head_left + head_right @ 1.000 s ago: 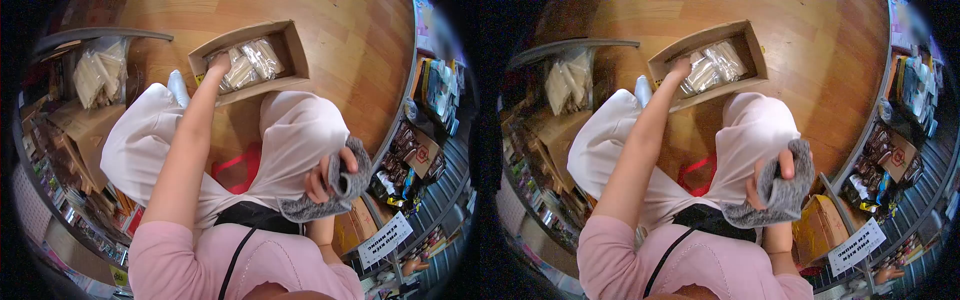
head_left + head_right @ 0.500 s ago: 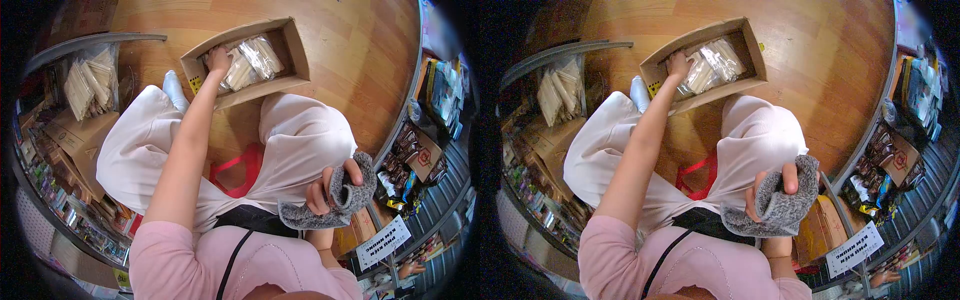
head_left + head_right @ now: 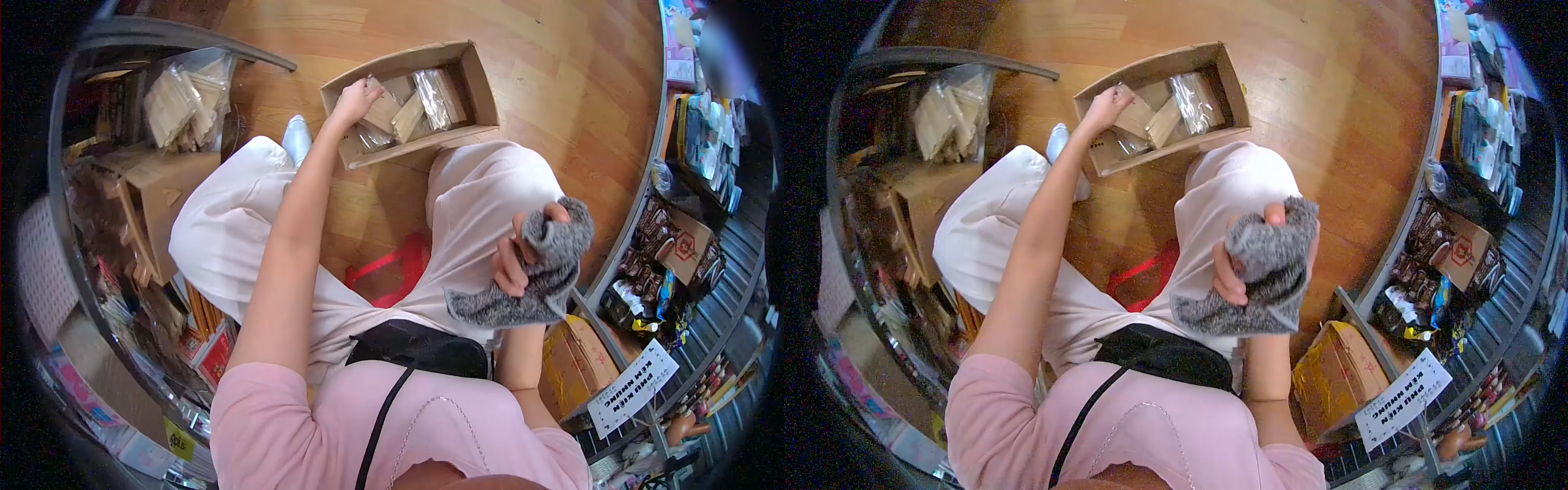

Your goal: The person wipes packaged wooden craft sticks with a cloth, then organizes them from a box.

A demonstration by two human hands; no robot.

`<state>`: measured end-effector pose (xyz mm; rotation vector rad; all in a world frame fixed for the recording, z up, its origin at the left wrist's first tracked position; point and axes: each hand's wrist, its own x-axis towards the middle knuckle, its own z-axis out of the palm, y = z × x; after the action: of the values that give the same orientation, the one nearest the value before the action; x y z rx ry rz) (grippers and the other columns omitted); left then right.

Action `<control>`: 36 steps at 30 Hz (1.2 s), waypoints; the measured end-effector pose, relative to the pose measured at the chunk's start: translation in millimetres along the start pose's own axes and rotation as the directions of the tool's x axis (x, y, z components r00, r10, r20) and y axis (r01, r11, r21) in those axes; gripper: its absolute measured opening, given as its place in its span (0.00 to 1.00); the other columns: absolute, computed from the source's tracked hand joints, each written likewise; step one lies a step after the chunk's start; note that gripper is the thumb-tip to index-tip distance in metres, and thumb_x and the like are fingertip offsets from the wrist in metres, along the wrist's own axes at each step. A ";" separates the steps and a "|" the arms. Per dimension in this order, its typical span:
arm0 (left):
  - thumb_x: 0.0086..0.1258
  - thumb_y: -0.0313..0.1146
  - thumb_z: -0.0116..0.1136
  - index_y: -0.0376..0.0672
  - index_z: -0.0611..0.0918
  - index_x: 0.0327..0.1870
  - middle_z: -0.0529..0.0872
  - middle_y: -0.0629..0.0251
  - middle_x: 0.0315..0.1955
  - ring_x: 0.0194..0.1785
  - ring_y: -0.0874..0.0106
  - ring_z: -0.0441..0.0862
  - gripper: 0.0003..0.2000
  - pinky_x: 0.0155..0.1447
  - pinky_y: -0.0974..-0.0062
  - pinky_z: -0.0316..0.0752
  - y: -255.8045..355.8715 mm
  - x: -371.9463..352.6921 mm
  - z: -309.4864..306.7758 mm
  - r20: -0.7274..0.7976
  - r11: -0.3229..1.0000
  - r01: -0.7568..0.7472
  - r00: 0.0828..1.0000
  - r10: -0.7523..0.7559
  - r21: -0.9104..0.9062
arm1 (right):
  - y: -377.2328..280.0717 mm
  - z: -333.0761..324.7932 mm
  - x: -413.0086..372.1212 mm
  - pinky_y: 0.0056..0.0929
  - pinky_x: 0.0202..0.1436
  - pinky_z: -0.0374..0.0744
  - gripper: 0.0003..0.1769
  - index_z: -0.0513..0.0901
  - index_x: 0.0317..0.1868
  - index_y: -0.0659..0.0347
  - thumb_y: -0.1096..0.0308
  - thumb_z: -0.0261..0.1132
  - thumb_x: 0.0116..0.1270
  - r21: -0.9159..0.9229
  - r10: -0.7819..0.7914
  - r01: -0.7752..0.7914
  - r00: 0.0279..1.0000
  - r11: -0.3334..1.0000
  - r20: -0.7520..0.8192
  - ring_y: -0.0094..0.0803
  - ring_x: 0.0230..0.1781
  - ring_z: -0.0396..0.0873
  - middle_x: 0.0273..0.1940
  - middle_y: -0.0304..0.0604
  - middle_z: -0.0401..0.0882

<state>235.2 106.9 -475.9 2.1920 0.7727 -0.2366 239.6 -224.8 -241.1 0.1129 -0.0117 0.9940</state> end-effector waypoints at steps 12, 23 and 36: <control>0.66 0.41 0.55 0.36 0.72 0.54 0.79 0.59 0.49 0.51 0.67 0.78 0.21 0.55 0.69 0.73 77.0 -191.3 -132.1 -0.028 -0.041 -0.027 0.999 0.017 -0.999 | 53.1 65.9 -7.7 0.26 0.22 0.72 0.35 0.65 0.59 0.67 0.41 0.43 0.70 -0.414 -0.269 0.166 0.941 0.895 -0.204 0.36 0.26 0.69 0.48 0.55 0.72; 0.71 0.47 0.42 0.37 0.63 0.66 0.66 0.56 0.63 0.63 0.60 0.67 0.28 0.67 0.63 0.62 120.9 -331.9 -109.3 -0.216 -0.420 -0.080 0.933 0.288 -0.904 | 111.5 86.9 -20.8 0.24 0.33 0.77 0.21 0.74 0.53 0.62 0.55 0.56 0.68 -0.947 -0.565 0.118 0.778 -0.298 0.275 0.33 0.29 0.79 0.38 0.48 0.79; 0.73 0.55 0.34 0.45 0.66 0.64 0.71 0.63 0.59 0.62 0.67 0.69 0.27 0.64 0.67 0.64 118.7 -326.1 -50.7 -0.084 -0.410 -0.057 0.995 0.049 -0.911 | 158.3 10.5 37.7 0.51 0.70 0.51 0.21 0.80 0.53 0.46 0.62 0.60 0.57 -0.314 0.053 0.166 0.940 -0.935 0.338 0.44 0.68 0.58 0.62 0.41 0.69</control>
<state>42.3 -63.6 -237.8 0.3174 0.4131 0.4602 128.1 -108.9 -214.2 -2.1806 -1.3501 -0.1902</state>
